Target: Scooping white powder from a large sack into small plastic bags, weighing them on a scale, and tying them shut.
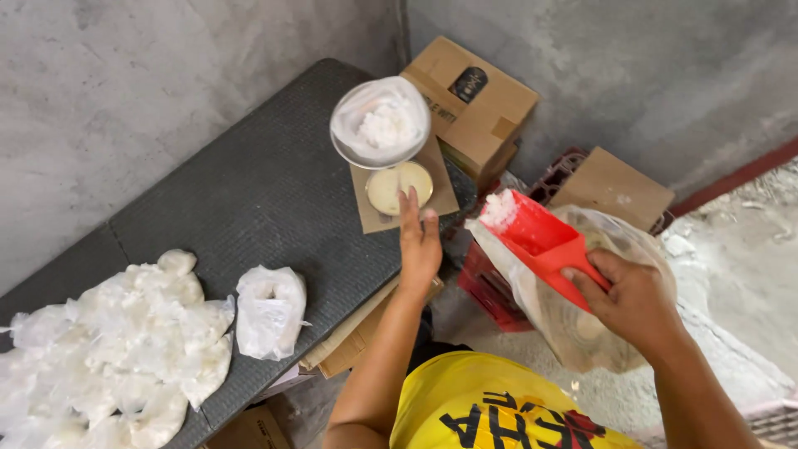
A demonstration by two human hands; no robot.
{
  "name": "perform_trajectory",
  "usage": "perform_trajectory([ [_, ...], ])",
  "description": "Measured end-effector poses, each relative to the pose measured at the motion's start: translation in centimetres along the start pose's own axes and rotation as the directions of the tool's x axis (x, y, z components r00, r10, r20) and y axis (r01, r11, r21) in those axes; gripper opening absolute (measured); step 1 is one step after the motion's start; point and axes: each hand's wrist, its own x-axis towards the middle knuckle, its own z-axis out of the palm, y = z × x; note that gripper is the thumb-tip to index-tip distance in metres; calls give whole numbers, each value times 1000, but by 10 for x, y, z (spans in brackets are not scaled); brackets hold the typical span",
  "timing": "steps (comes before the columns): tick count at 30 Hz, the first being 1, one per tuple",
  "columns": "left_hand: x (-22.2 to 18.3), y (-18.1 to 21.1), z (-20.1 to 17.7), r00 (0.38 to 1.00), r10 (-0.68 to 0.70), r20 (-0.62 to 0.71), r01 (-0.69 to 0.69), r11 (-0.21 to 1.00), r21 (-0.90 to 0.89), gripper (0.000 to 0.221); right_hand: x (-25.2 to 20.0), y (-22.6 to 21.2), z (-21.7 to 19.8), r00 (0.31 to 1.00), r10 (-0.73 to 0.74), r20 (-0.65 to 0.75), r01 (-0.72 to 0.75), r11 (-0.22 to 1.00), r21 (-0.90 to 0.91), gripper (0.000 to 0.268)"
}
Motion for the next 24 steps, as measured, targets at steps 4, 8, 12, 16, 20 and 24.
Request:
perform_trajectory([
  [4,49,-14,-40,996,16,-84,-18,999,-27,57,65,-72,9,1000,-17,18,21,968,-250,31],
  [8,92,-20,-68,986,-107,-130,81,978,-192,56,149,-81,60,928,-373,-21,370,926,-76,34],
  [12,130,-27,-82,943,-333,-25,274,812,-515,56,212,-142,94,874,-483,40,459,798,-390,30],
  [16,153,-42,-84,938,-346,27,298,763,-573,54,259,-183,128,801,-572,175,555,600,-577,23],
  [20,165,-42,-92,920,-370,125,367,708,-603,55,281,-198,131,723,-618,308,593,328,-735,18],
  [24,172,-50,-96,901,-388,195,422,674,-607,57,278,-202,120,752,-556,355,565,265,-782,12],
])
